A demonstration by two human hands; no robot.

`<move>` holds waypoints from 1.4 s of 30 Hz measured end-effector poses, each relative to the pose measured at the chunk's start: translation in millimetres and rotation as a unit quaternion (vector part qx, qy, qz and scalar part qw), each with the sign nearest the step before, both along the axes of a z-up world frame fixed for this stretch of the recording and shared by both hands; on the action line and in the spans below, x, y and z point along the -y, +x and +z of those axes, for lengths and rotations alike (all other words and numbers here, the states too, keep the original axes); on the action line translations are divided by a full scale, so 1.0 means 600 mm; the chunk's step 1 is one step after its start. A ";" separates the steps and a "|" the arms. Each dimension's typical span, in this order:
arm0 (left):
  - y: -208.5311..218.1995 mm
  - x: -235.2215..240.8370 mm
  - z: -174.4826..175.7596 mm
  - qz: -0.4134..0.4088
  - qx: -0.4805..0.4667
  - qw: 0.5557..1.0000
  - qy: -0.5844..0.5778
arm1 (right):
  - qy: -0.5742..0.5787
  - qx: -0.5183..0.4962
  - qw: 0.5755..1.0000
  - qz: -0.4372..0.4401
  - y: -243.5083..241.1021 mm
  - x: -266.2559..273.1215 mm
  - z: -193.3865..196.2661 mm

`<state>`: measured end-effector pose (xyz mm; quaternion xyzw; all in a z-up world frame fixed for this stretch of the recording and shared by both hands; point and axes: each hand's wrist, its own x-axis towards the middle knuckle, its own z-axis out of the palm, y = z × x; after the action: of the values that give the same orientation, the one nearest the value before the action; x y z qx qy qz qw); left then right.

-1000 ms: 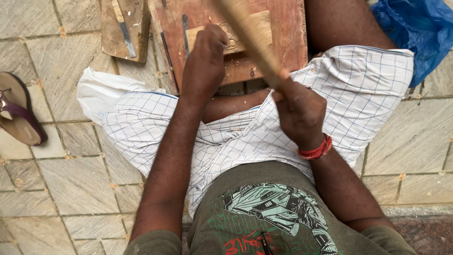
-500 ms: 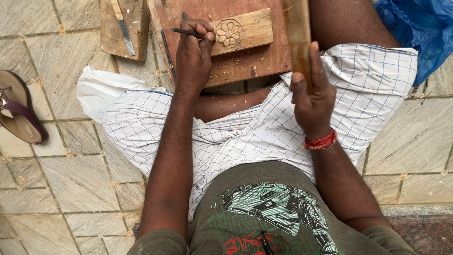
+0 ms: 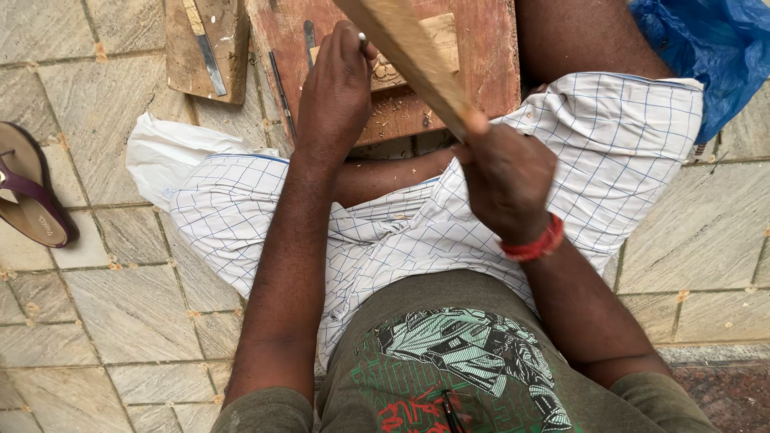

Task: The person carves a floral design into a small rectangular block of wood using a chisel and a wooden mallet. They repeatedly strike the chisel to shape the petals and center of the flower while seated on the floor.

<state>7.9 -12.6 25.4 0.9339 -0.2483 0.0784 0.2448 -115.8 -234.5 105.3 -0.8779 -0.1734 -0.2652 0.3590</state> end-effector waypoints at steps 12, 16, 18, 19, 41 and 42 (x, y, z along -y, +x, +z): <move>-0.014 0.006 -0.040 0.210 -0.172 0.880 -0.389 | 0.228 -0.199 0.953 -0.030 -0.019 0.042 -0.044; -0.005 0.022 -0.033 0.251 -0.256 0.853 -0.380 | 0.285 -0.229 0.931 -0.020 -0.025 0.043 -0.074; 0.007 0.017 -0.014 0.177 -0.390 0.685 -0.589 | 0.341 -0.253 0.905 -0.013 -0.020 0.041 -0.085; 0.009 0.014 -0.005 0.193 -0.367 0.705 -0.575 | 0.336 -0.261 0.905 -0.022 -0.017 0.042 -0.090; -0.069 -0.136 0.006 0.357 -0.150 0.921 -0.052 | 0.441 -0.327 0.830 -0.100 0.013 0.047 -0.130; -0.066 -0.146 0.009 0.360 -0.139 0.921 -0.051 | 0.439 -0.329 0.830 -0.102 0.016 0.047 -0.130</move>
<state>-31.5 74.8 30.5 0.9482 0.1452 0.0432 0.2793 -106.1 -262.9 27.5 -0.6761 0.1801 -0.0443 0.7131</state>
